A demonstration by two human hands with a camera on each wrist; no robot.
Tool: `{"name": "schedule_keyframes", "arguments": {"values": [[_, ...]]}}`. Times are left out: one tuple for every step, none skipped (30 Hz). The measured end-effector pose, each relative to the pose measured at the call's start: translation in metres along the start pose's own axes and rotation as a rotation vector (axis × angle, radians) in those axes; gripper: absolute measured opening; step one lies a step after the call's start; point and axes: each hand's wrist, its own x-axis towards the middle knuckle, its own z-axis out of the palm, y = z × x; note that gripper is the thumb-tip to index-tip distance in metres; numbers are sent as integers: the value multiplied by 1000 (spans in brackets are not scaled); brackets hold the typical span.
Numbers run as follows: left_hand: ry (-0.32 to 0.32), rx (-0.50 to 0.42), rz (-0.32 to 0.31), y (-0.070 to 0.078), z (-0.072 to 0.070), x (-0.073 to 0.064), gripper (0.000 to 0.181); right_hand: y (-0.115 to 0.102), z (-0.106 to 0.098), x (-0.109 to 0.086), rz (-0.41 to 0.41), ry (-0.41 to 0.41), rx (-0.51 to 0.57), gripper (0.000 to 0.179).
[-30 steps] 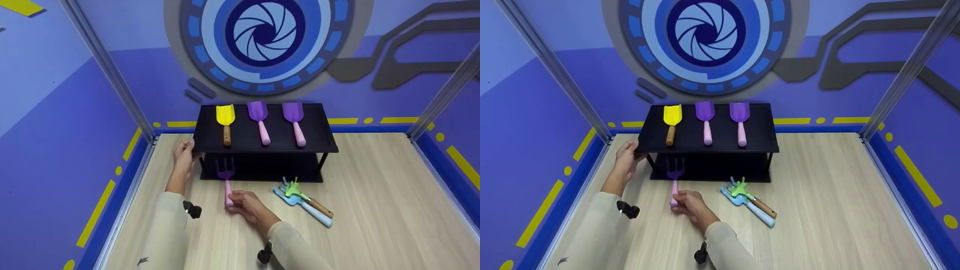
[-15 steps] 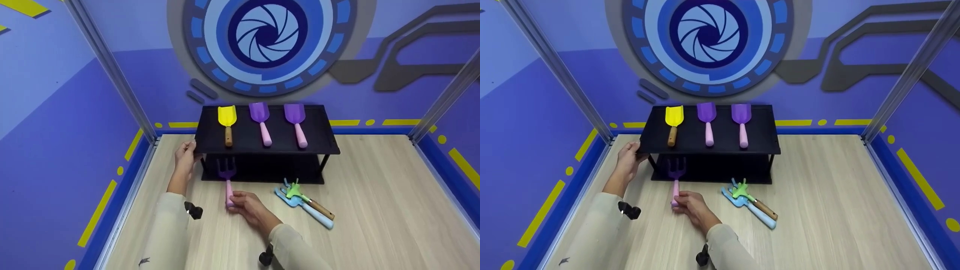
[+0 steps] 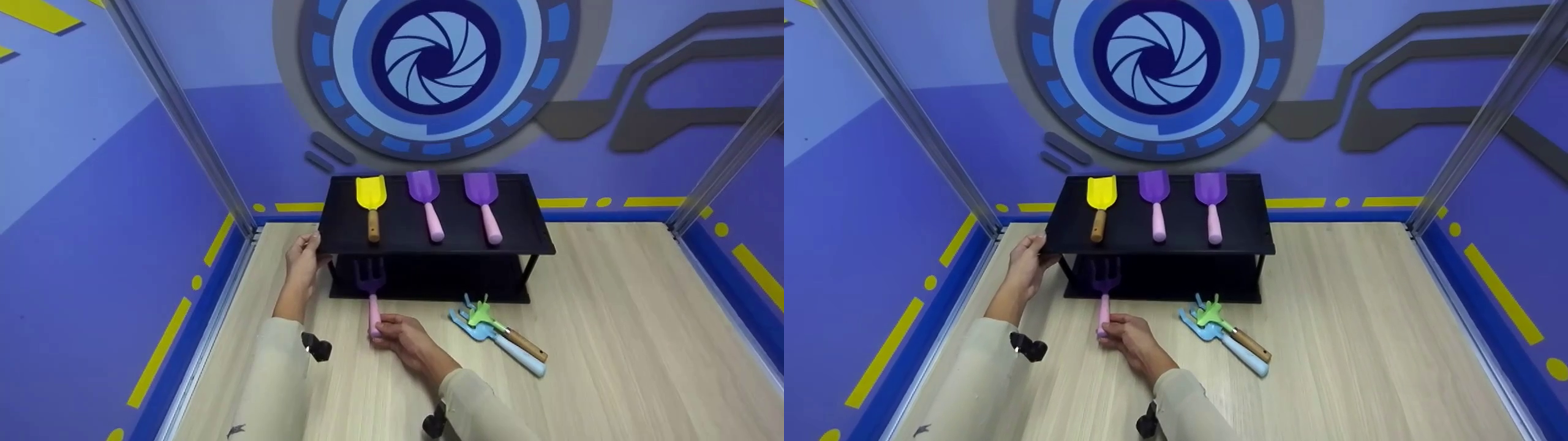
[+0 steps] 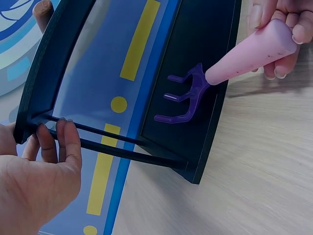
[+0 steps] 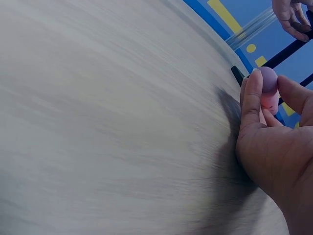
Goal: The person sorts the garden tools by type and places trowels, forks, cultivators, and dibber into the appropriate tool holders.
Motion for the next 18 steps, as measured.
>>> {"name": "schedule_keyframes", "arguments": {"values": [[0, -8, 0, 0, 0, 0, 27, 0, 0, 0, -3, 0, 1, 54], [-1, -14, 0, -1, 0, 0, 26, 0, 0, -1, -3, 1, 4, 54], [0, -21, -1, -1, 0, 0, 26, 1, 0, -1, -1, 2, 9, 54], [-1, -23, -3, -2, -1, 0, 26, 1, 0, -1, -3, 1, 13, 54], [-1, -24, -3, -2, -1, 0, 26, 1, 0, -1, -3, 3, 19, 55], [0, -23, -3, -2, -1, 0, 26, 1, 0, -2, -6, 4, 21, 55], [3, -23, -1, -2, -1, 0, 26, 2, 0, -2, -7, 6, 25, 55], [5, -18, 1, -2, -1, 0, 25, 2, 0, -1, -10, 6, 26, 55], [6, -14, 4, -2, -1, 0, 25, 2, 1, -1, -15, 6, 27, 55], [6, -7, 6, -2, -1, 0, 26, 2, 1, -1, -20, 6, 26, 55], [9, -5, 9, -2, -1, -1, 26, 2, 1, -1, -20, 7, 26, 55], [12, -3, 10, -2, -1, -1, 26, 2, 1, -1, -22, 4, 22, 55], [12, 1, 10, -2, -1, -1, 26, 2, 1, -1, -21, 2, 20, 55], [13, 2, 10, -2, -1, -1, 25, 2, 1, -1, -21, 0, 17, 55], [11, 2, 11, -2, -1, 0, 26, 1, 1, -1, -18, 2, 17, 55], [10, 0, 13, -2, 0, 0, 26, 1, 1, -1, -17, 1, 15, 55], [7, -3, 15, -2, 0, 0, 26, 1, 2, -1, -15, 2, 15, 55], [6, -2, 17, -2, 0, 1, 25, 1, 2, -1, -15, 3, 13, 54]]}}
